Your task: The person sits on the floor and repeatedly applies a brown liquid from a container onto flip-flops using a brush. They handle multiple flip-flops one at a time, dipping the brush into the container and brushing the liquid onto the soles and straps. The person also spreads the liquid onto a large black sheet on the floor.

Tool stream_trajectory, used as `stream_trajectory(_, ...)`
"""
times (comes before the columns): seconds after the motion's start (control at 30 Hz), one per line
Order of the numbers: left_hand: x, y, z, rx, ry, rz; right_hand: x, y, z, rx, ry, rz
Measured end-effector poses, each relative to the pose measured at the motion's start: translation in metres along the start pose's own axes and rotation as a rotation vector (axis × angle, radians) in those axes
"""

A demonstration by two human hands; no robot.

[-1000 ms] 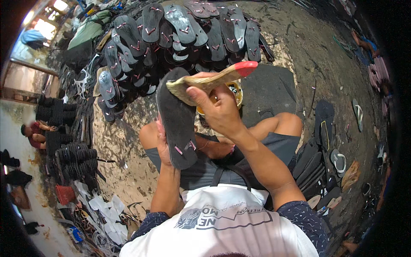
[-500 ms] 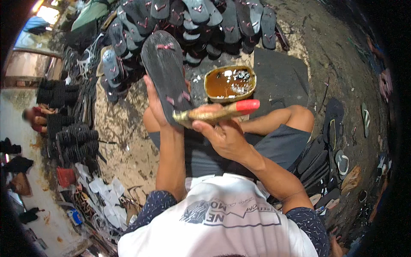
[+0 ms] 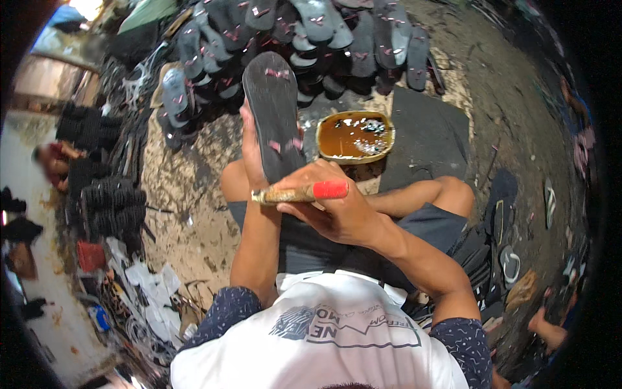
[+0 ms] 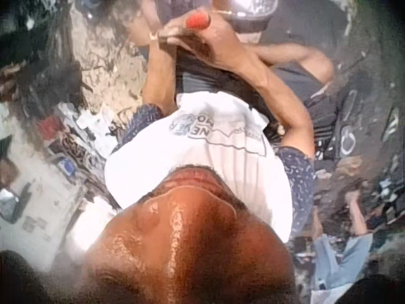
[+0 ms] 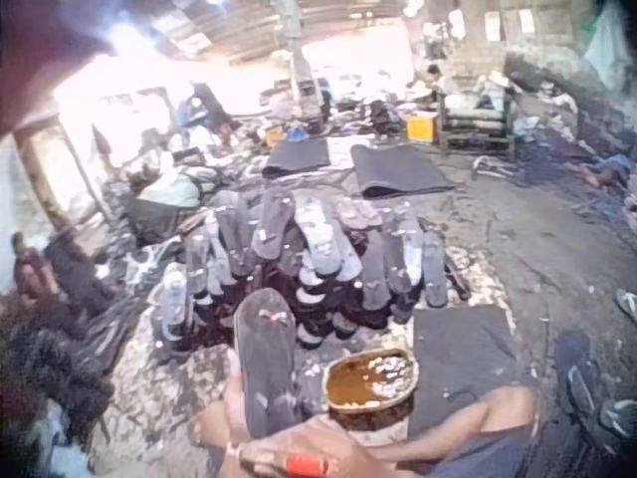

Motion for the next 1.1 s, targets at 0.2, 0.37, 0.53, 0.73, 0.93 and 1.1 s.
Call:
stream_trajectory(0.2, -0.088, -0.04, -0.003, 0.0, 0.15, 0.318, 0.005, -0.072, -0.022, -0.29, 0.213, -0.055)
stream_trajectory(0.37, -0.148, -0.178, 0.039, -0.129, 0.283, 0.193, -0.057, -0.107, 0.04, -0.709, 0.476, -0.016)
stream_trajectory(0.53, -0.118, -0.295, 0.163, -0.779, 0.101, 0.197, -0.105, -0.076, 0.075, -0.701, 0.725, -0.108)
stream_trajectory(0.73, -0.134, -0.347, 0.21, -0.905, 0.227, 0.053, -0.111, -0.087, 0.061, -0.641, 0.661, -0.041)
stream_trajectory(0.93, -0.212, -0.288, 0.051, -0.554, 0.496, -0.089, -0.089, -0.115, 0.072, -0.701, 0.688, 0.153)
stream_trajectory(1.1, -0.269, -0.338, -0.031, -0.655, 0.759, -0.084, -0.055, -0.139, 0.088, -0.823, 0.665, 0.305)
Point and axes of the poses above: each hand's wrist, its own z-axis away from the middle knuckle, its own y-axis out of the palm, x = y × z, the point moved 7 cm from there along -z, towards the middle knuckle, and after that the axes turned 1 degree about -y, right-handed, at the moved point
